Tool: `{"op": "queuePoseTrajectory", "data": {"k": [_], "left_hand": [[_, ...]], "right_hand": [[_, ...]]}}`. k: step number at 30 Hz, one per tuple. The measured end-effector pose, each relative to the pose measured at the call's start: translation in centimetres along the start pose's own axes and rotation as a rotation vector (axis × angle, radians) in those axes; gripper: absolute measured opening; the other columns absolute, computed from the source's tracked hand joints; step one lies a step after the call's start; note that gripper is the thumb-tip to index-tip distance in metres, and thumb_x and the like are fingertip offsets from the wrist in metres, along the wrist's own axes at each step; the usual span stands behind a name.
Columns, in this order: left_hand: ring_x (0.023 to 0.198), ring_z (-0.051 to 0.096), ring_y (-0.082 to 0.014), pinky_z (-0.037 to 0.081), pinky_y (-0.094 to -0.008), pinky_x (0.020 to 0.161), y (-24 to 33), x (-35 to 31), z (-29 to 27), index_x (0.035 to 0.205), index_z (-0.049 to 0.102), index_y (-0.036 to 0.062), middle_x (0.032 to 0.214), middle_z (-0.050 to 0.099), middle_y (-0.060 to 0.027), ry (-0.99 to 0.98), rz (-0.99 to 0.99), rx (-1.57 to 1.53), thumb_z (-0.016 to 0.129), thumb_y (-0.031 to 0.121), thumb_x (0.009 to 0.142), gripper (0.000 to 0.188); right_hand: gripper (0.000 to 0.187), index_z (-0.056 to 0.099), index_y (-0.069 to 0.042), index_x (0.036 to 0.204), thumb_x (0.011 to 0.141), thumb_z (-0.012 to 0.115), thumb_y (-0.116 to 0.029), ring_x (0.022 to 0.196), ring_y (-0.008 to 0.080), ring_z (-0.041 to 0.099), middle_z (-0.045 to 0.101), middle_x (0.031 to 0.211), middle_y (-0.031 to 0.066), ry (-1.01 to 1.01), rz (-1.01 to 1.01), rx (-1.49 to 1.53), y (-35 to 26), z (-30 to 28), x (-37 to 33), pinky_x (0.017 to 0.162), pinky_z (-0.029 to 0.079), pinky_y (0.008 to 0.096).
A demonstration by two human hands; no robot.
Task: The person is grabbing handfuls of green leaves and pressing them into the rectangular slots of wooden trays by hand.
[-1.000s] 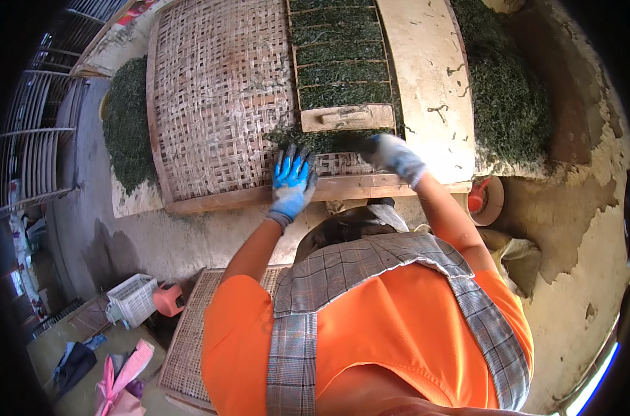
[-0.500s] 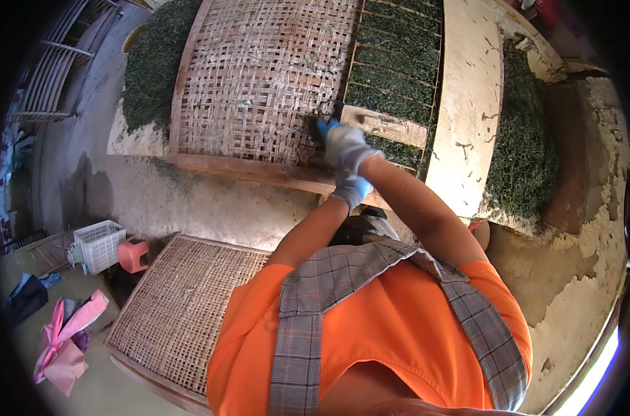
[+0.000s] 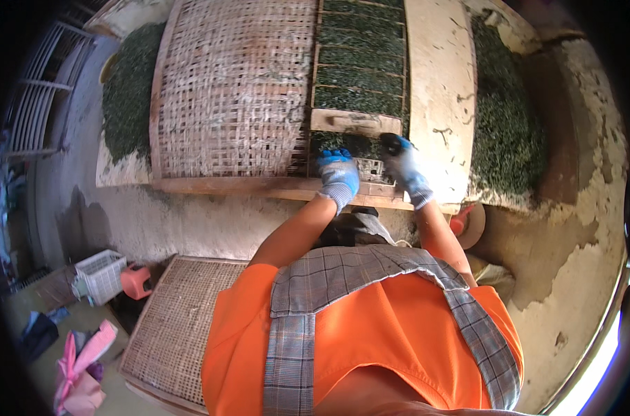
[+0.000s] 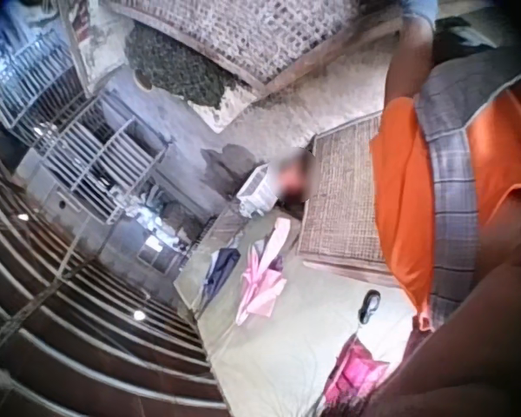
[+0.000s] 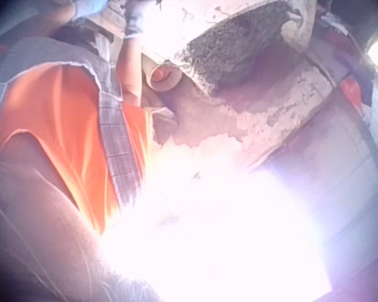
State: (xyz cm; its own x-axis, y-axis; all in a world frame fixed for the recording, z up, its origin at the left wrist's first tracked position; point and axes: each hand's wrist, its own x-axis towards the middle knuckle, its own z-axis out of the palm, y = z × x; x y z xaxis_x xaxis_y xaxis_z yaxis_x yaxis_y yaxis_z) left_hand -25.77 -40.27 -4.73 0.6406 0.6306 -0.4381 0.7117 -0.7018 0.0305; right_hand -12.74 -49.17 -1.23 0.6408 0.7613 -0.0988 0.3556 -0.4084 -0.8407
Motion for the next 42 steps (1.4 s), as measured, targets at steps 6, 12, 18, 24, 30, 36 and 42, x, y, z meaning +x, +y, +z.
{"op": "queuePoseTrajectory", "data": {"k": [6,12,18,24,30,36,42], "left_hand": [[0.111,0.06,-0.035,0.046,-0.0455,0.097,-2.7,-4.4,-8.0,0.118,0.063,0.0101,0.12,0.063,-0.0147,0.026,0.144,-0.416,0.056,0.033,0.089,0.038],[0.137,0.032,-0.0442,0.026,-0.0506,0.114,-8.3,0.7,-1.1,0.127,0.061,0.0155,0.15,0.034,-0.0257,0.543,-0.088,-0.432,0.065,0.041,0.083,0.051],[0.133,0.04,-0.0387,0.031,-0.0471,0.112,-10.2,1.2,-0.4,0.115,0.067,0.0088,0.141,0.047,-0.0225,0.603,0.163,-0.735,0.067,0.027,0.083,0.037],[0.09,0.063,-0.0298,0.051,-0.0366,0.086,-10.9,0.2,-1.3,0.102,0.068,0.0011,0.097,0.066,-0.0151,1.035,0.092,-1.104,0.062,0.004,0.087,0.016],[0.095,0.064,-0.0291,0.052,-0.0394,0.079,-6.0,2.4,0.0,0.1,0.068,-0.0003,0.1,0.067,-0.0207,0.589,0.075,-1.282,0.065,0.013,0.088,0.018],[0.09,0.064,-0.0312,0.05,-0.0393,0.08,1.0,-1.6,-7.4,0.101,0.066,0.0006,0.101,0.067,-0.0186,0.936,0.183,-0.539,0.065,0.018,0.09,0.021],[0.075,0.061,-0.0125,0.051,-0.0239,0.066,16.8,2.4,-5.0,0.114,0.064,-0.0003,0.093,0.068,-0.0087,-0.01,0.269,-1.56,0.065,0.005,0.091,0.023]], "right_hand": [[0.03,0.063,-0.008,0.12,0.091,0.059,-0.011,0.11,0.0216,0.06,0.064,0.123,0.0094,-0.448,-0.086,0.197,-1.0,1.1,2.8,0.096,0.048,0.0317],[0.033,0.066,-0.007,0.117,0.087,0.071,-0.021,0.095,0.0169,0.065,0.07,0.107,0.0069,0.068,0.099,0.359,-1.8,-1.1,2.5,0.088,0.052,0.0306],[0.048,0.06,-0.019,0.128,0.08,0.063,-0.016,0.116,0.032,0.055,0.058,0.128,0.0118,-0.162,-0.162,-0.867,-5.5,-0.4,5.0,0.096,0.048,0.0414],[0.037,0.064,-0.017,0.118,0.081,0.059,-0.013,0.1,0.0334,0.06,0.062,0.112,0.0129,-0.136,-0.416,-0.786,0.2,1.7,0.6,0.084,0.049,0.0453],[0.029,0.066,-0.011,0.105,0.077,0.061,-0.017,0.099,0.036,0.06,0.063,0.107,0.0143,-0.099,-0.275,-0.68,-4.1,2.2,1.2,0.083,0.049,0.0465],[0.039,0.062,-0.009,0.121,0.085,0.059,-0.024,0.121,0.0347,0.052,0.058,0.127,0.0158,0.169,-0.639,-0.499,2.7,-4.1,-2.0,0.103,0.04,0.049],[0.047,0.062,-0.011,0.113,0.068,0.067,-0.022,0.099,0.0371,0.056,0.06,0.112,0.0142,0.517,-0.24,-0.586,14.1,-22.3,-2.6,0.088,0.045,0.0501]]}}
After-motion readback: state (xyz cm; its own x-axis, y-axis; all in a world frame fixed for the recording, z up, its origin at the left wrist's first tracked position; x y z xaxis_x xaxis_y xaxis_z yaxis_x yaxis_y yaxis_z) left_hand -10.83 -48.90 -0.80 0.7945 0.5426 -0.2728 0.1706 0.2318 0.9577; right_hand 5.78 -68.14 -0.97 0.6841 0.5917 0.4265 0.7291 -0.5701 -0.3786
